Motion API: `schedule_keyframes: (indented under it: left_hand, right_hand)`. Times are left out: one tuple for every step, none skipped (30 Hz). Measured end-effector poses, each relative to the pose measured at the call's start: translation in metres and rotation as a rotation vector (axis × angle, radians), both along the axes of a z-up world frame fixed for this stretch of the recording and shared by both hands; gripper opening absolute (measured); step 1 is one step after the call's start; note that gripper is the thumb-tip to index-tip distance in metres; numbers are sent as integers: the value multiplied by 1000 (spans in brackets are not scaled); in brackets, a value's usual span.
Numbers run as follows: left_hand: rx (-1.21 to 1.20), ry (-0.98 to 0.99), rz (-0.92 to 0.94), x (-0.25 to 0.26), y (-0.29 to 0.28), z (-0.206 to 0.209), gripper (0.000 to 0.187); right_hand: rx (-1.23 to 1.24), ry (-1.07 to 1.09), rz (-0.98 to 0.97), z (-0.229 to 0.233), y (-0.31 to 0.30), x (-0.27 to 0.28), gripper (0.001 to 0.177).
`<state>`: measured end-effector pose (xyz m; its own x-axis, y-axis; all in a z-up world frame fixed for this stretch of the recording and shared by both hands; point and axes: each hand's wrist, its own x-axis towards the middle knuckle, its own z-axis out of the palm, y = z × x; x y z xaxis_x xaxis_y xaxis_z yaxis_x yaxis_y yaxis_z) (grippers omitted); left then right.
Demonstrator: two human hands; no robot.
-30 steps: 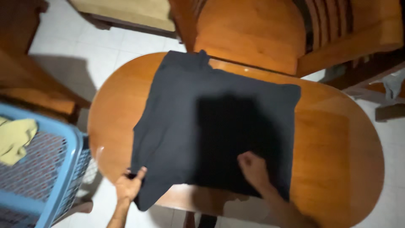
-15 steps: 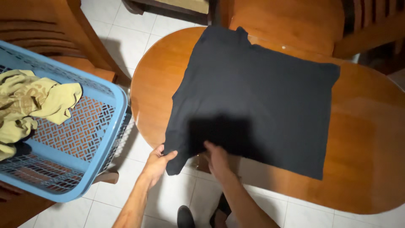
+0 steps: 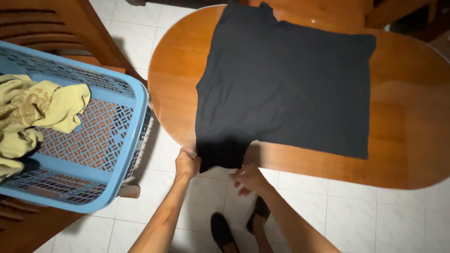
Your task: The person folds three t-shirts one by one on a wooden table. They retrieve each shirt from a blue laundry basket, lay it flat, fold the sides and bottom, and place the folded shirts into a neat stack on a nearby chair.
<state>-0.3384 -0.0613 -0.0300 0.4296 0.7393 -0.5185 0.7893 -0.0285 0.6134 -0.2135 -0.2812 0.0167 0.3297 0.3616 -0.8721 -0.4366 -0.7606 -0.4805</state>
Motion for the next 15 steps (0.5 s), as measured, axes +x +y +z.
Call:
schedule_keyframes:
  left_hand:
    - [-8,65,4,-1,-1,1,43]
    - [-10,124,10,3,0,3,50]
    - [55,122,-9,7,1,6,49]
    - [118,122,-30,8,3,10,49]
    - [182,122,-51,10,4,14,49]
    - [202,85,-42,13,6,17,48]
    - [222,49,-33,18,8,20,47]
    - [240,13,-22,23,9,22,47]
    - [284,-13,-34,29,10,24,47]
    - [327,-40,-43,35,10,24,48]
    - [370,-68,-51,42,10,24,49]
    - [311,-5,-50,48,10,23,52]
    - [252,57,-50,54,10,22,56]
    - [191,121,-48,59,7,21,59]
    - [160,161,-56,64,3,20,61]
  right_hand:
    - [-45,-14,44,-5,-11,0,49]
    - [-86,-34,90,-11,-22,6,44]
    - [-90,-51,9,-20,-36,20,41]
    - [-94,-64,-73,-29,-54,35,39]
    - [55,-239,-215,-36,-83,49,33]
    - [-63,-476,-181,-47,-109,64,32]
    - [-162,-663,-155,-54,-142,87,38]
    - [-235,-742,-250,-61,-176,108,50]
    - [-354,-876,-218,-66,-210,127,42]
    - [-314,-1051,-252,-70,-243,147,36]
    - [-391,-1106,-317,-74,-271,162,30]
    - [-375,-1121,-388,-76,-296,177,34]
    - [-358,-1135,-458,-80,-315,189,41]
    - [-400,-1116,-461,-84,-328,197,45]
    - [-443,-1096,-463,-87,-338,204,50]
